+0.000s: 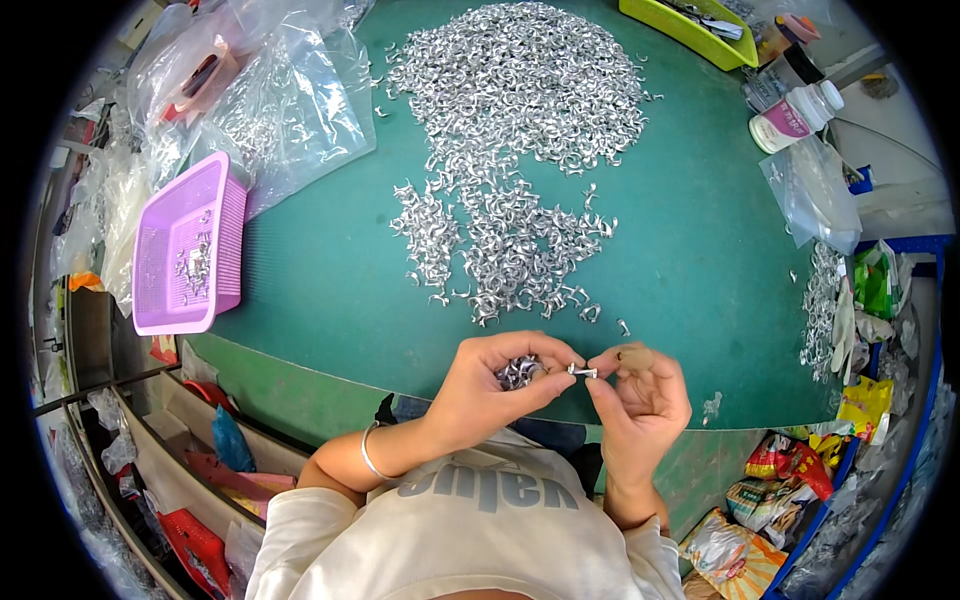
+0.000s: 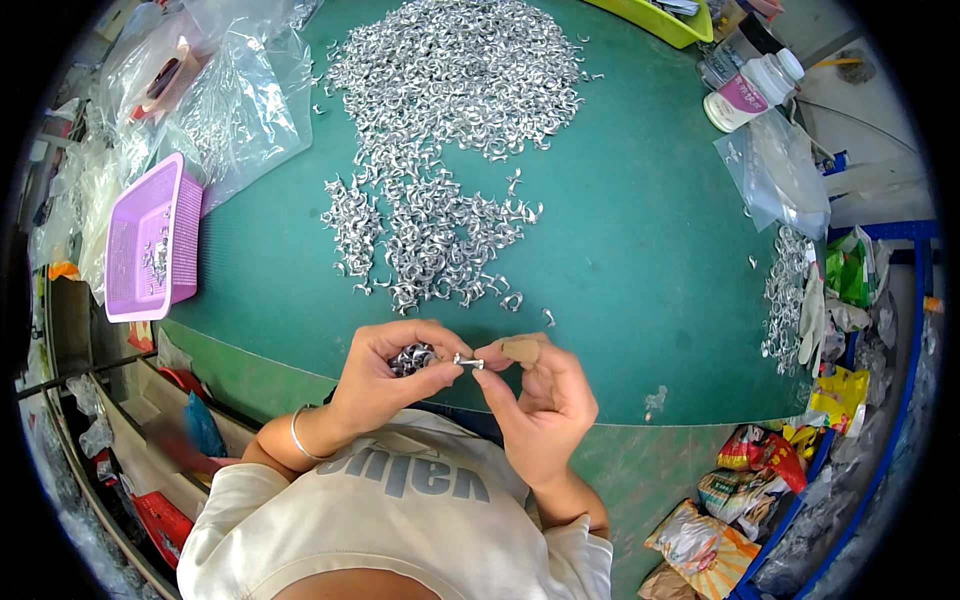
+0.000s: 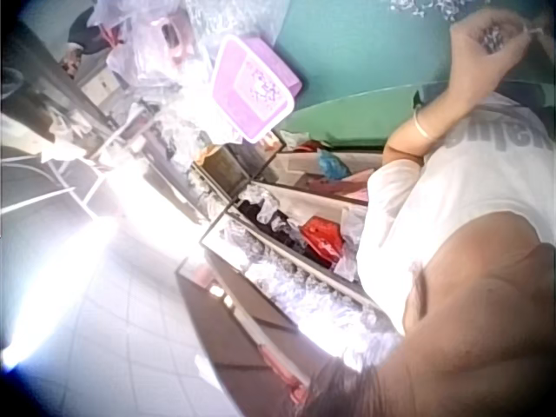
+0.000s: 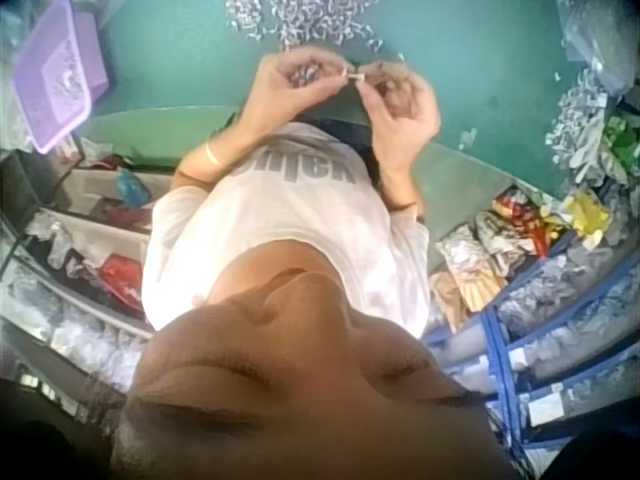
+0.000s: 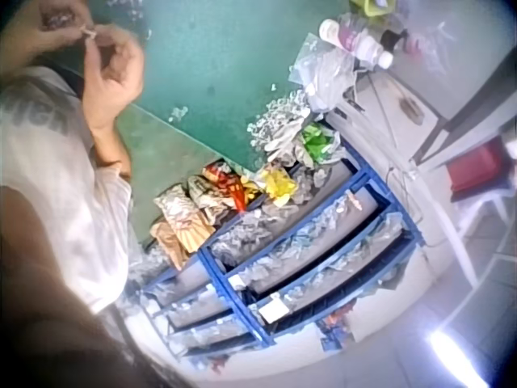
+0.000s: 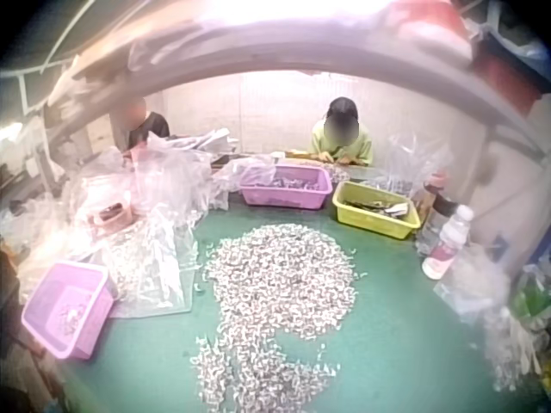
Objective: The person sorts through a pile of small silver-colored metal components by hand, picking up individual pieces and placing them into a plastic container or sorting them into different piles on the table.
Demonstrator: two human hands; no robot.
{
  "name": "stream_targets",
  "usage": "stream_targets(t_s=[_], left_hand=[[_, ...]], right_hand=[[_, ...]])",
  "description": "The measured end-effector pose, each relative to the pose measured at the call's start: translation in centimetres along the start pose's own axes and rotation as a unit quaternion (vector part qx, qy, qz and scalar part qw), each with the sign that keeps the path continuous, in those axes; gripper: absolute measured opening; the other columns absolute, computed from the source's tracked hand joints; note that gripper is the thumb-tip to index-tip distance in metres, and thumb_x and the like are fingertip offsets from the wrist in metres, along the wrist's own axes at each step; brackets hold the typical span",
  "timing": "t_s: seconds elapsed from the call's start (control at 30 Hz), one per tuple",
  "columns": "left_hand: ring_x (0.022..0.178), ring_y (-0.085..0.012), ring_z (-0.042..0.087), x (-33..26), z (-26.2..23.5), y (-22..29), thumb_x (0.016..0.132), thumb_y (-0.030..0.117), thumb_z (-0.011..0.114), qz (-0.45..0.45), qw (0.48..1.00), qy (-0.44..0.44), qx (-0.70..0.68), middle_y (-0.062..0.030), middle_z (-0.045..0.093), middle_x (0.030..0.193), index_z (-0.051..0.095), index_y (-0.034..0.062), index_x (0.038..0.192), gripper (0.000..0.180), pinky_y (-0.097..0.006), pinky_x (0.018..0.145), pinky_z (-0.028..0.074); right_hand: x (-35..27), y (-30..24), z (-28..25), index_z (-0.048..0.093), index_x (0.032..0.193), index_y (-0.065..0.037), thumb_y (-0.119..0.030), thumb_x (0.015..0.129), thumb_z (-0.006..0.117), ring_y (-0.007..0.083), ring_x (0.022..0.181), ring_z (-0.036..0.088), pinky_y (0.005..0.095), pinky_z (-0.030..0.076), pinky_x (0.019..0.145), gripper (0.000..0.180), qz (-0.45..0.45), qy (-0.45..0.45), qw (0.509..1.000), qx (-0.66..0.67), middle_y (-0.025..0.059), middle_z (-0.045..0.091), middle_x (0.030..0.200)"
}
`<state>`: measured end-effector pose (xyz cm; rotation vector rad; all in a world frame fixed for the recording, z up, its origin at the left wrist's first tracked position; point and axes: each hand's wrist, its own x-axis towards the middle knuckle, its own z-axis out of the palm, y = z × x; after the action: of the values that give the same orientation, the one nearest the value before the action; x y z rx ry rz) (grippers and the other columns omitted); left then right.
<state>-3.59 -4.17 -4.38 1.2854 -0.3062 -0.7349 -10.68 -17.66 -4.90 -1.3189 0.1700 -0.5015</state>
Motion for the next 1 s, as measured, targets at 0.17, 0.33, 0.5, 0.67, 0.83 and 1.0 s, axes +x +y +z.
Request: stream_targets(t_s=[0.17,0.33,0.5,0.67,0.83,1.0], left_hand=[[0.064,-0.0024,0.045,-0.1,0.1,0.2,0.079,0.003,0.059,-0.021,0.999,-0.01,-0.03,0.0007,0.055,0.072,0.06,-0.0021,0.09,0.013,-0.017,0.055,0.037],[0.062,-0.0016,0.043,-0.2,0.3,0.5,0.079,0.002,0.059,-0.038,0.996,-0.026,-0.075,0.002,0.053,0.069,0.06,-0.002,0.09,0.012,-0.016,0.052,0.035],[0.059,-0.0012,0.041,-0.2,0.4,0.8,0.079,0.002,0.059,-0.038,0.996,-0.031,-0.069,0.0027,0.052,0.067,0.06,-0.0021,0.09,0.012,-0.016,0.05,0.032],[0.058,-0.0012,0.04,-0.3,0.3,0.6,0.079,0.002,0.059,-0.04,0.996,-0.033,-0.07,0.0029,0.051,0.066,0.061,-0.002,0.09,0.012,-0.017,0.048,0.031],[0.057,-0.0015,0.042,-0.2,0.3,0.6,0.078,0.001,0.059,-0.038,0.996,-0.032,-0.071,0.0017,0.053,0.067,0.061,-0.0015,0.089,0.012,-0.016,0.048,0.032],[0.059,-0.0018,0.045,-0.6,-0.8,1.1,0.077,0.003,0.06,-0.02,1.0,0.005,0.006,0.0014,0.054,0.068,0.061,-0.0012,0.089,0.012,-0.016,0.05,0.035]], right_hand=[[-0.1,-0.4,0.1,0.046,0.096,0.007,0.019,0.066,0.059,0.02,0.079,0.055,0.0303,0.047,0.071,0.034,-0.03,-0.012,0.999,-0.03,0.0177,0.057,0.087],[-0.3,-1.1,0.5,0.048,0.095,0.009,0.02,0.064,0.059,0.0219,0.077,0.056,0.0303,0.048,0.068,0.035,-0.056,-0.012,0.996,-0.065,0.0187,0.058,0.085],[-0.5,-1.3,0.5,0.049,0.094,0.009,0.02,0.063,0.06,0.0224,0.076,0.056,0.0301,0.048,0.067,0.035,-0.065,-0.004,0.996,-0.068,0.0186,0.059,0.083],[-0.5,-1.4,0.6,0.049,0.092,0.009,0.02,0.062,0.061,0.0224,0.076,0.055,0.0296,0.047,0.065,0.034,-0.075,-0.009,0.994,-0.081,0.0187,0.059,0.081],[-0.4,-1.5,0.5,0.049,0.091,0.009,0.019,0.062,0.061,0.0229,0.076,0.055,0.0295,0.047,0.065,0.033,-0.083,-0.015,0.992,-0.093,0.0187,0.06,0.081],[0.1,-0.8,-0.1,0.051,0.092,0.007,0.016,0.064,0.062,0.0215,0.077,0.055,0.0294,0.045,0.067,0.032,-0.083,0.002,0.99,-0.111,0.0161,0.06,0.083]])
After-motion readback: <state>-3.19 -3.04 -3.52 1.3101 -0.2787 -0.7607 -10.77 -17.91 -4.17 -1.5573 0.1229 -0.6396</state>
